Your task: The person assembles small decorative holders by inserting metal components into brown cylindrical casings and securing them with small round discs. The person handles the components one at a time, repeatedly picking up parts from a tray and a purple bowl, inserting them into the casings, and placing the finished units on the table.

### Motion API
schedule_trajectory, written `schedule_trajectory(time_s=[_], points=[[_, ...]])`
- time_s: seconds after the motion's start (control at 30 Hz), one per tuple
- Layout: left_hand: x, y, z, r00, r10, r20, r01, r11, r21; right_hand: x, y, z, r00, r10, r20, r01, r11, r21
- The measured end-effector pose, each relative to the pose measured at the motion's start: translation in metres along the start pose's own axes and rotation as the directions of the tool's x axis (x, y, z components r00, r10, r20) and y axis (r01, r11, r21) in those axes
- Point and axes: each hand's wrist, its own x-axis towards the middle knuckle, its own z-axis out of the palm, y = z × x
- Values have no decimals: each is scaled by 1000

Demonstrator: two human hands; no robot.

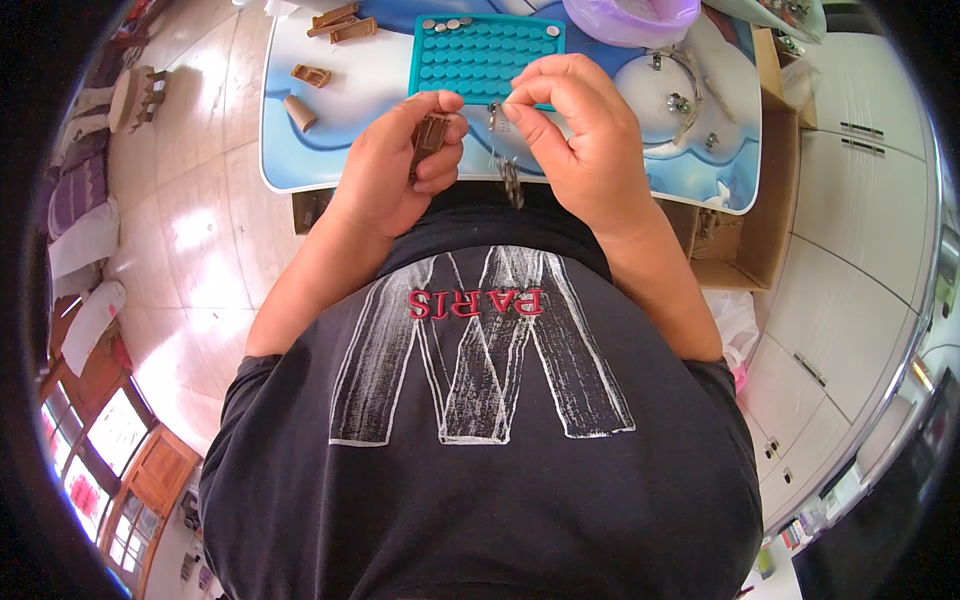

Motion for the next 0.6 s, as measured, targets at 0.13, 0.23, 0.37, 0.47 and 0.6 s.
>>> schedule_trajectory(time_s=[0.13,0.23,0.37,0.47,0.6], points=[[5,-7,-2,998,-19,56,28,986,-163,1,-5,11,1000,-14,20,13,998,58],[6,-10,-1,991,-11,130,41,972,-233,3,-7,22,998,-62,-5,62,998,26],[10,-14,1,987,26,161,13,972,-236,3,-5,27,995,-89,-36,88,996,-28],[10,-15,3,987,35,157,3,972,-236,2,-3,29,994,-94,-50,91,994,-51],[8,-16,4,988,54,142,-19,971,-239,1,-3,29,995,-90,-49,86,993,-87]])
